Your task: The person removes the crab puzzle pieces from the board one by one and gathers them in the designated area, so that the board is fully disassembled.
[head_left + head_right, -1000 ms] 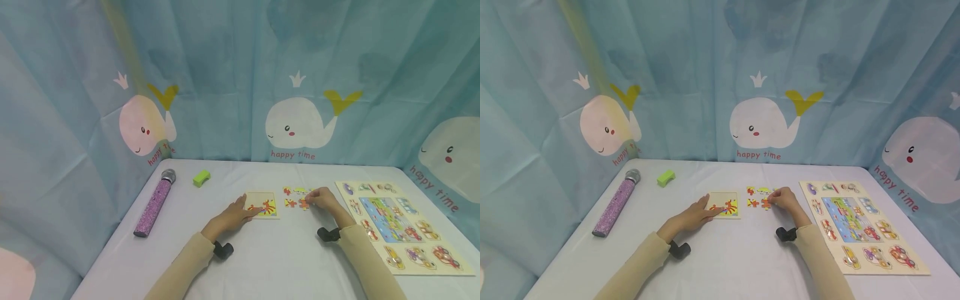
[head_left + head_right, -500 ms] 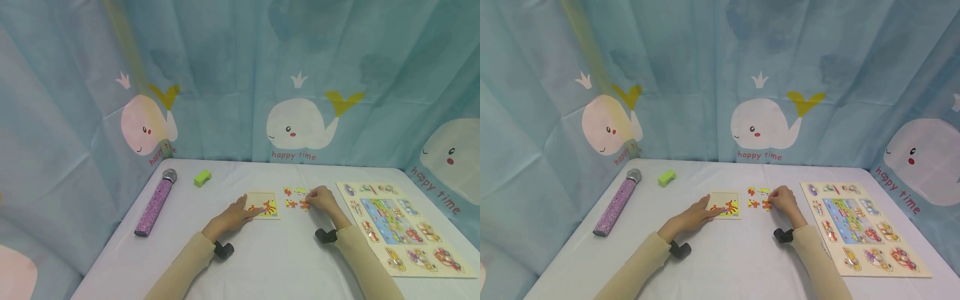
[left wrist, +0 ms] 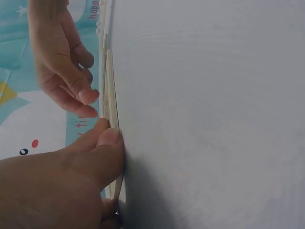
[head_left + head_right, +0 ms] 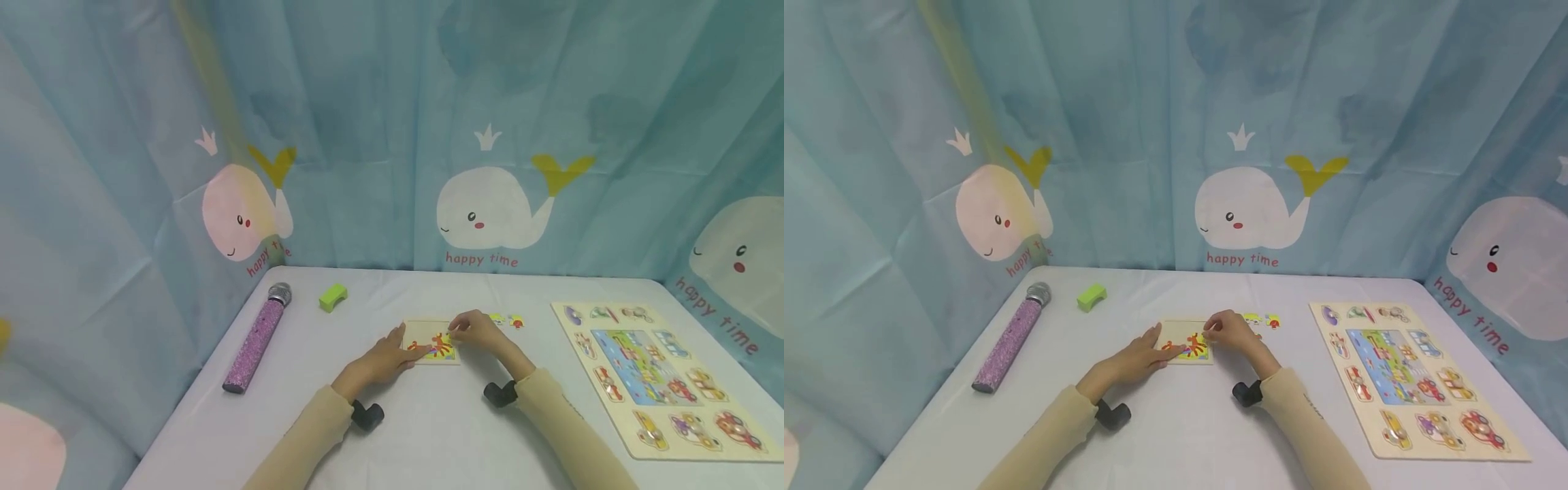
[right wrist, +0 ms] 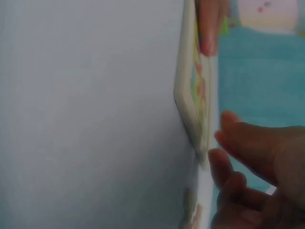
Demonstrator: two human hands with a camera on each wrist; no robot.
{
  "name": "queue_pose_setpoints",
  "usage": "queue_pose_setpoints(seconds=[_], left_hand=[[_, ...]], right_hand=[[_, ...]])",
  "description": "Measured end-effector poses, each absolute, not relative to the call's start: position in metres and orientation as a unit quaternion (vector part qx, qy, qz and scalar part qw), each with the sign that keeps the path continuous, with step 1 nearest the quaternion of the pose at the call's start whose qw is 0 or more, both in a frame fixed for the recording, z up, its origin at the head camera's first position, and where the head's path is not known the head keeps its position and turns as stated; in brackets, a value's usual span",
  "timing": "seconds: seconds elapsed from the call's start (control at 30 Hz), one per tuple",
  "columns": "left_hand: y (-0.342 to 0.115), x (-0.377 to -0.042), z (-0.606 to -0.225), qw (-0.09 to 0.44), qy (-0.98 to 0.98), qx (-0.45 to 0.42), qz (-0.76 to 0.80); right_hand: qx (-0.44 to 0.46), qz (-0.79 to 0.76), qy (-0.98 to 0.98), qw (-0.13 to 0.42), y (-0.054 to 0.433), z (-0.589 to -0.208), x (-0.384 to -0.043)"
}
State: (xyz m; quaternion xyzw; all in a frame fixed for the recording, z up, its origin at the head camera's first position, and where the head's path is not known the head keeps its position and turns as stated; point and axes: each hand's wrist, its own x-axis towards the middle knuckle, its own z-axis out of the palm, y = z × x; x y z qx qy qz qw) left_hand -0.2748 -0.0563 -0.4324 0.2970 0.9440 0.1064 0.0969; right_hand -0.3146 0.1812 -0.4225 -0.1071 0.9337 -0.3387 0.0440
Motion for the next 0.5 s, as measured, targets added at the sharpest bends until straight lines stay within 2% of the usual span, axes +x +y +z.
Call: queue_pose_setpoints(seconds=[0.23, 0.5], left_hand=[[-0.055, -0.272, -0.434, 0.109, 0.946, 0.284, 0.116], [-0.056, -0.271, -0.432, 0.099, 0.945, 0.287, 0.122]], right_hand=[[-0.109, -0.324, 0.939, 0.046, 0.166, -0.43, -0.314], [-0.112, -0.306, 0.944, 0.05, 0.163, -0.432, -0.315]])
